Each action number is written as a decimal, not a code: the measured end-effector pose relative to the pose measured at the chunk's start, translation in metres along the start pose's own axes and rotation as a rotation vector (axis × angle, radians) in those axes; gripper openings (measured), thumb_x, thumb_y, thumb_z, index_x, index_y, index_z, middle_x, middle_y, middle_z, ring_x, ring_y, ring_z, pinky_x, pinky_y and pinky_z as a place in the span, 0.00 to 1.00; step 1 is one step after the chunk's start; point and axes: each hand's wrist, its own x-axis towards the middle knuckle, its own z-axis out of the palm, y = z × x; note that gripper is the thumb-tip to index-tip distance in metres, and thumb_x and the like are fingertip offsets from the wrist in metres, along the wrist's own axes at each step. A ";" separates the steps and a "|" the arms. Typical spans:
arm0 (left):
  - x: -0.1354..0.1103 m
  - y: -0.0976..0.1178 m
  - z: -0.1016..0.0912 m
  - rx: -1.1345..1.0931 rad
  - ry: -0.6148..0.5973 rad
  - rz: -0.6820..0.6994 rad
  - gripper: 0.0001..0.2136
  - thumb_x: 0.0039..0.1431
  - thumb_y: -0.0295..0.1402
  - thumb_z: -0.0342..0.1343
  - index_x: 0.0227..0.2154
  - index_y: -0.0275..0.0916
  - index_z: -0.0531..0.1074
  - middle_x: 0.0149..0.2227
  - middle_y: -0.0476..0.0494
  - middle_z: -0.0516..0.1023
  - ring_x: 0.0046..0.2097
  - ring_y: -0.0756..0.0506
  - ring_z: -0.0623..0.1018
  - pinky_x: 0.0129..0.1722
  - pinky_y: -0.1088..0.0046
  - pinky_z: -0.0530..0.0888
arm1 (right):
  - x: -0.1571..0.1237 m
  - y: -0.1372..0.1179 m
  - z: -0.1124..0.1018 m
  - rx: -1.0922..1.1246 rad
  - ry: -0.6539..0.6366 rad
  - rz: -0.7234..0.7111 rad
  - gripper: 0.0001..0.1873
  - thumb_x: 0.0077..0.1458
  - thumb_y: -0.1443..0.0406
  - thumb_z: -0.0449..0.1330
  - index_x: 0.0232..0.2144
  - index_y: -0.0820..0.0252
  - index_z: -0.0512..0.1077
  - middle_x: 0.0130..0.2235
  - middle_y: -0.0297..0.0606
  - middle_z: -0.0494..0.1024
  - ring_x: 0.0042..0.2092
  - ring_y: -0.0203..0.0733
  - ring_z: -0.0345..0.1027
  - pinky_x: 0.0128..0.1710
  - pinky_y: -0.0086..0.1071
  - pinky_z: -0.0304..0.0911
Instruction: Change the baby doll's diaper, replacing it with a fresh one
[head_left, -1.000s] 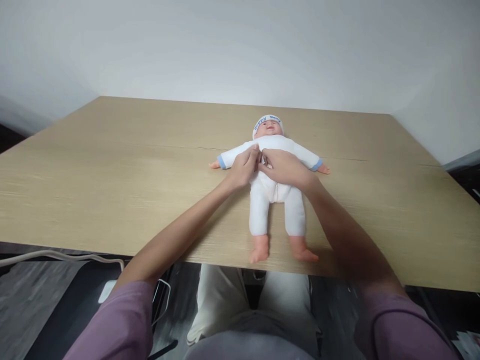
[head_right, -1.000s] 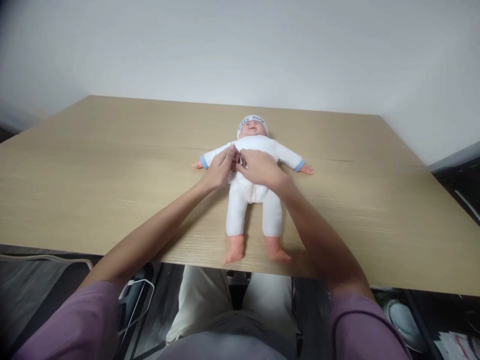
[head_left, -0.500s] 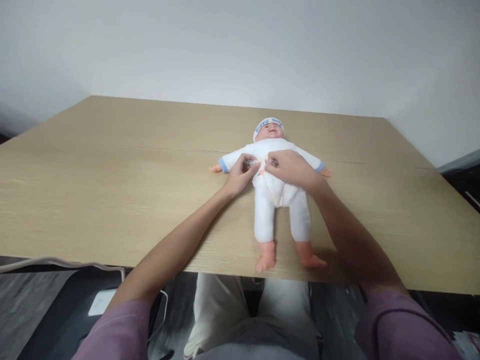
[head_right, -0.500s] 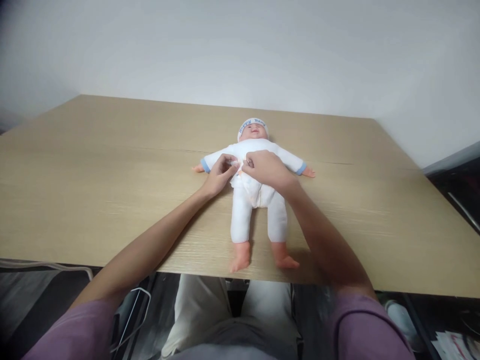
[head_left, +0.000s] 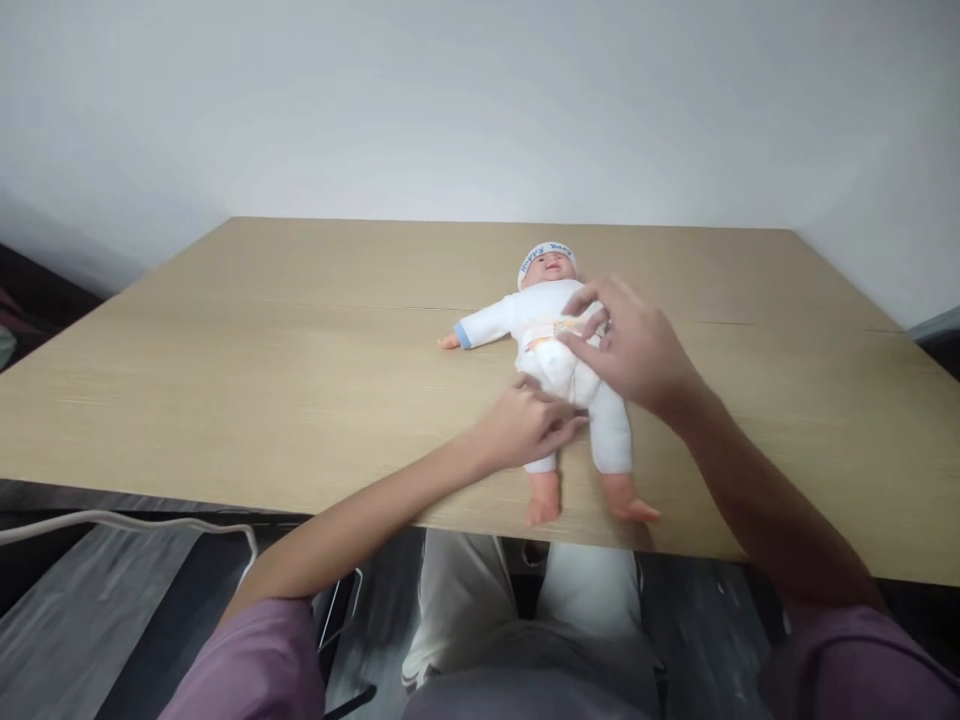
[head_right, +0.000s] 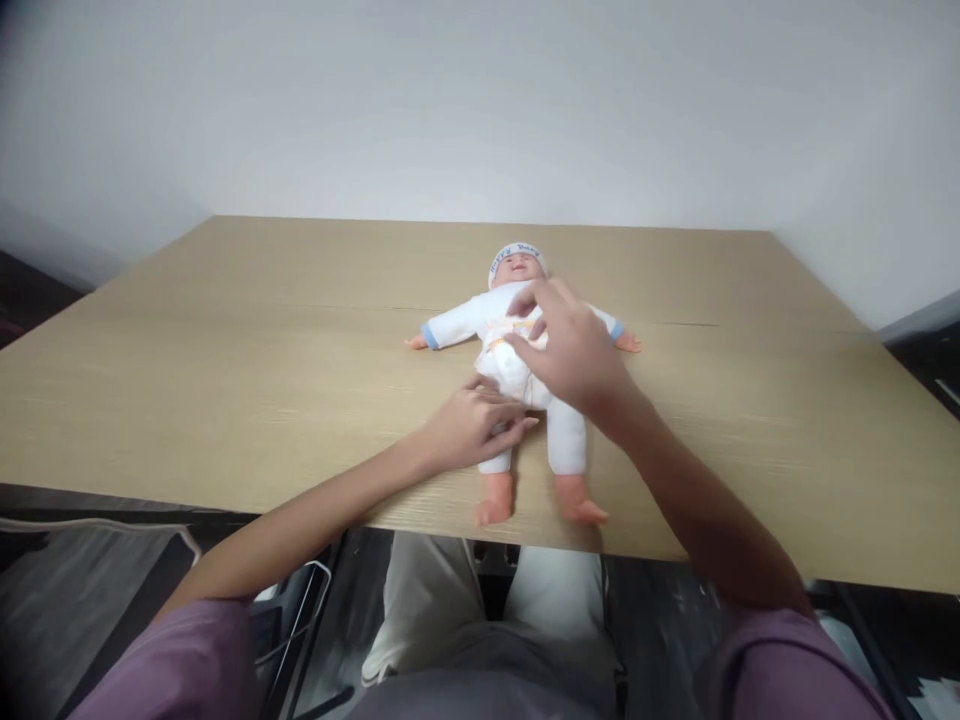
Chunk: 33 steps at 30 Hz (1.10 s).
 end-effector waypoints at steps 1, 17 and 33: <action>-0.004 -0.001 0.001 0.009 -0.027 -0.025 0.20 0.83 0.42 0.47 0.40 0.40 0.82 0.35 0.46 0.87 0.38 0.43 0.81 0.53 0.58 0.69 | -0.015 -0.003 -0.002 0.021 -0.035 -0.002 0.10 0.65 0.61 0.68 0.46 0.55 0.74 0.47 0.40 0.82 0.37 0.44 0.74 0.40 0.38 0.66; -0.028 -0.031 0.016 -0.180 0.127 -0.445 0.10 0.76 0.44 0.57 0.47 0.43 0.69 0.35 0.52 0.83 0.38 0.43 0.81 0.53 0.57 0.67 | -0.089 0.040 0.044 -0.271 -0.077 -0.014 0.03 0.71 0.62 0.62 0.44 0.55 0.74 0.46 0.45 0.81 0.46 0.54 0.76 0.41 0.42 0.67; -0.028 -0.035 0.020 -0.261 0.109 -0.529 0.17 0.74 0.45 0.61 0.54 0.45 0.62 0.33 0.56 0.82 0.37 0.42 0.82 0.53 0.55 0.69 | -0.089 0.037 0.053 -0.057 -0.129 0.079 0.07 0.72 0.61 0.67 0.46 0.53 0.73 0.45 0.40 0.85 0.46 0.52 0.78 0.46 0.43 0.72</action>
